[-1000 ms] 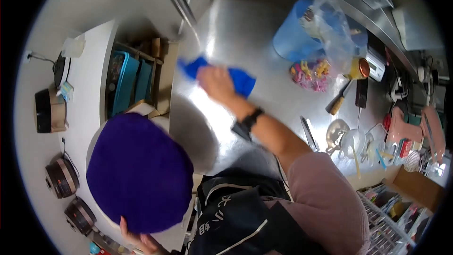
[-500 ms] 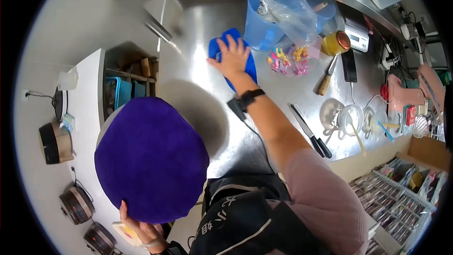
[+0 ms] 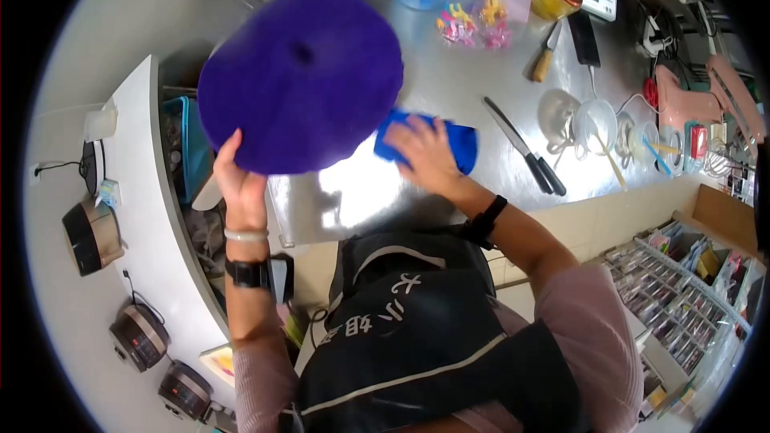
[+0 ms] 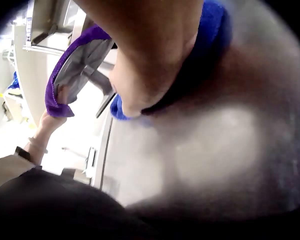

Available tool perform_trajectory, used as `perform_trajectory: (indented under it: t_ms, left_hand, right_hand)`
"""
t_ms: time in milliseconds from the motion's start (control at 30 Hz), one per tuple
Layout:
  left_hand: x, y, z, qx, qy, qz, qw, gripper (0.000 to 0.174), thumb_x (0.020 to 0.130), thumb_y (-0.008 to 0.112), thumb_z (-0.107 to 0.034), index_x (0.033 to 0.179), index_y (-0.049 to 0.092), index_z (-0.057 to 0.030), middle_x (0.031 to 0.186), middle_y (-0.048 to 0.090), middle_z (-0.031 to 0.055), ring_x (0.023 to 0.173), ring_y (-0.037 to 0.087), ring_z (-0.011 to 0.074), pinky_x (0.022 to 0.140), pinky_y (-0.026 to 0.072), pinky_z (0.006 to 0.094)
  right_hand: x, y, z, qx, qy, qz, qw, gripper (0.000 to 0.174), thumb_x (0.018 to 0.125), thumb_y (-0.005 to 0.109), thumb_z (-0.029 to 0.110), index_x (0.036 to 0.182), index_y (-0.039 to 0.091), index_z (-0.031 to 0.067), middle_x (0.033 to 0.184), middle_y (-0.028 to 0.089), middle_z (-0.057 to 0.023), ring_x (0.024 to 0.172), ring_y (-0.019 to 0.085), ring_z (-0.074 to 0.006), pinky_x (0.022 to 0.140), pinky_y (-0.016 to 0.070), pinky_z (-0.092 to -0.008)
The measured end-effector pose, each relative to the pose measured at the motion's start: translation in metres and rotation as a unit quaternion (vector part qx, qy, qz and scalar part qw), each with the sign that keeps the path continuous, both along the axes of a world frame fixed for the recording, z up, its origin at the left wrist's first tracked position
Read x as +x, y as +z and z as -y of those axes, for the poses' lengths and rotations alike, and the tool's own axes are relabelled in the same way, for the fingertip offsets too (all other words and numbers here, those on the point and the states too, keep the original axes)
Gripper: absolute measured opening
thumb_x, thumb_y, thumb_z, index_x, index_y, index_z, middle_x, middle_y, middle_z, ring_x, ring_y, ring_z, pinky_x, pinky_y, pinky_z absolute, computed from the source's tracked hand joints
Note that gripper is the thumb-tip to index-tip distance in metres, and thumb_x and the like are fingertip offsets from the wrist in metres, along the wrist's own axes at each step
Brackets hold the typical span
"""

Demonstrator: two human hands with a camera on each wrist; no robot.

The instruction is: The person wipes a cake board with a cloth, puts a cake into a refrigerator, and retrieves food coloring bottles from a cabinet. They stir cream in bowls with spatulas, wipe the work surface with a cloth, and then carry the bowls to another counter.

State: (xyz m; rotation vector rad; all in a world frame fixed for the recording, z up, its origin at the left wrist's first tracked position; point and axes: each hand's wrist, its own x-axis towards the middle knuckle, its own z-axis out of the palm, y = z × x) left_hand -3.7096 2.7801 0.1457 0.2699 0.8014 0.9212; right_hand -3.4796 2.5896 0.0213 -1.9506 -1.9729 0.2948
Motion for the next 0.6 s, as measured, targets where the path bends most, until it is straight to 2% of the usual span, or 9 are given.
perform_trajectory:
  t_ms: [100, 167, 200, 233, 300, 333, 400, 500, 600]
  left_hand:
    - [0.007, -0.023, -0.011, -0.023, -0.022, 0.070, 0.997, 0.034, 0.084, 0.050, -0.005, 0.118, 0.049, 0.0002, 0.120, 0.052, 0.0133, 0.111, 0.049, 0.0277, 0.099, 0.0370, 0.0404]
    - [0.014, -0.035, -0.007, -0.035, -0.046, 0.101, 0.993, 0.034, 0.085, 0.049, -0.006, 0.118, 0.048, 0.0003, 0.121, 0.051, 0.0136, 0.113, 0.047, 0.0281, 0.100, 0.0357, 0.0407]
    - [0.022, -0.045, -0.003, -0.053, -0.062, 0.130, 0.988, 0.034, 0.086, 0.049, -0.007, 0.119, 0.047, 0.0004, 0.122, 0.050, 0.0140, 0.115, 0.046, 0.0286, 0.101, 0.0345, 0.0410]
    - [0.027, -0.057, 0.002, -0.059, -0.058, 0.111, 0.990, 0.035, 0.086, 0.049, -0.009, 0.120, 0.047, 0.0010, 0.125, 0.048, 0.0144, 0.117, 0.044, 0.0290, 0.103, 0.0316, 0.0420]
    - [0.023, -0.069, 0.010, -0.092, -0.085, 0.158, 0.980, 0.039, 0.087, 0.050, -0.012, 0.124, 0.044, -0.0006, 0.129, 0.045, 0.0137, 0.120, 0.040, 0.0295, 0.105, 0.0252, 0.0475]
    - [0.024, -0.066, 0.015, -0.089, -0.091, 0.158, 0.979, 0.041, 0.087, 0.051, -0.014, 0.125, 0.044, -0.0014, 0.131, 0.043, 0.0131, 0.122, 0.038, 0.0298, 0.105, 0.0229, 0.0494]
    - [0.018, -0.073, 0.017, -0.065, -0.077, 0.147, 0.984, 0.045, 0.087, 0.053, -0.021, 0.128, 0.042, -0.0041, 0.134, 0.041, 0.0108, 0.125, 0.035, 0.0296, 0.106, 0.0197, 0.0510]
    - [0.001, -0.077, 0.026, -0.036, -0.095, 0.195, 0.976, 0.071, 0.081, 0.051, -0.055, 0.130, 0.039, -0.0041, 0.137, 0.037, 0.0108, 0.128, 0.030, 0.0270, 0.109, 0.0152, 0.0459]
    - [-0.014, -0.085, 0.060, -0.058, -0.191, 0.217, 0.956, 0.058, 0.086, 0.048, -0.049, 0.118, 0.049, -0.0007, 0.125, 0.049, 0.0132, 0.119, 0.042, 0.0251, 0.104, 0.0284, 0.0398]
  right_hand:
    - [-0.032, 0.002, -0.013, 0.052, -0.116, 0.026, 0.991, 0.050, 0.071, 0.063, 0.025, 0.119, 0.049, 0.0223, 0.128, 0.040, -0.0016, 0.121, 0.029, -0.0311, 0.092, 0.0260, -0.0566]
    - [-0.071, 0.027, -0.042, -0.129, 0.009, -0.053, 0.990, 0.031, 0.070, 0.059, 0.022, 0.101, 0.058, 0.0213, 0.104, 0.053, -0.0010, 0.106, 0.044, -0.0248, 0.083, 0.0354, -0.0448]
    - [-0.099, 0.023, -0.038, -0.091, 0.066, -0.147, 0.983, 0.027, 0.070, 0.059, 0.023, 0.097, 0.059, 0.0211, 0.100, 0.057, 0.0007, 0.104, 0.048, -0.0230, 0.083, 0.0368, -0.0421]
    - [-0.125, -0.008, -0.018, 0.120, 0.222, -0.081, 0.964, 0.027, 0.070, 0.061, 0.025, 0.097, 0.058, 0.0213, 0.110, 0.054, 0.0025, 0.112, 0.044, -0.0244, 0.090, 0.0344, -0.0460]
    - [-0.135, -0.008, 0.009, 0.058, 0.345, -0.116, 0.930, 0.038, 0.069, 0.066, 0.029, 0.105, 0.058, 0.0237, 0.127, 0.045, 0.0034, 0.125, 0.034, -0.0252, 0.104, 0.0221, -0.0486]
    - [-0.127, -0.026, 0.021, 0.088, 0.342, -0.139, 0.925, 0.042, 0.068, 0.067, 0.028, 0.108, 0.057, 0.0233, 0.128, 0.044, 0.0031, 0.125, 0.033, -0.0253, 0.102, 0.0244, -0.0480]
    - [-0.086, -0.017, 0.055, 0.031, 0.263, -0.152, 0.952, 0.041, 0.066, 0.068, 0.026, 0.106, 0.058, 0.0228, 0.128, 0.043, 0.0015, 0.125, 0.033, -0.0253, 0.099, 0.0280, -0.0462]
    - [-0.015, -0.007, 0.114, 0.100, 0.021, -0.063, 0.993, 0.029, 0.067, 0.060, 0.015, 0.095, 0.061, 0.0230, 0.114, 0.053, -0.0004, 0.098, 0.051, -0.0242, 0.078, 0.0434, -0.0364]
    - [0.051, 0.041, 0.152, 0.108, -0.197, -0.070, 0.972, 0.045, 0.057, 0.064, 0.003, 0.099, 0.061, 0.0202, 0.112, 0.053, -0.0068, 0.097, 0.052, -0.0289, 0.082, 0.0444, -0.0377]
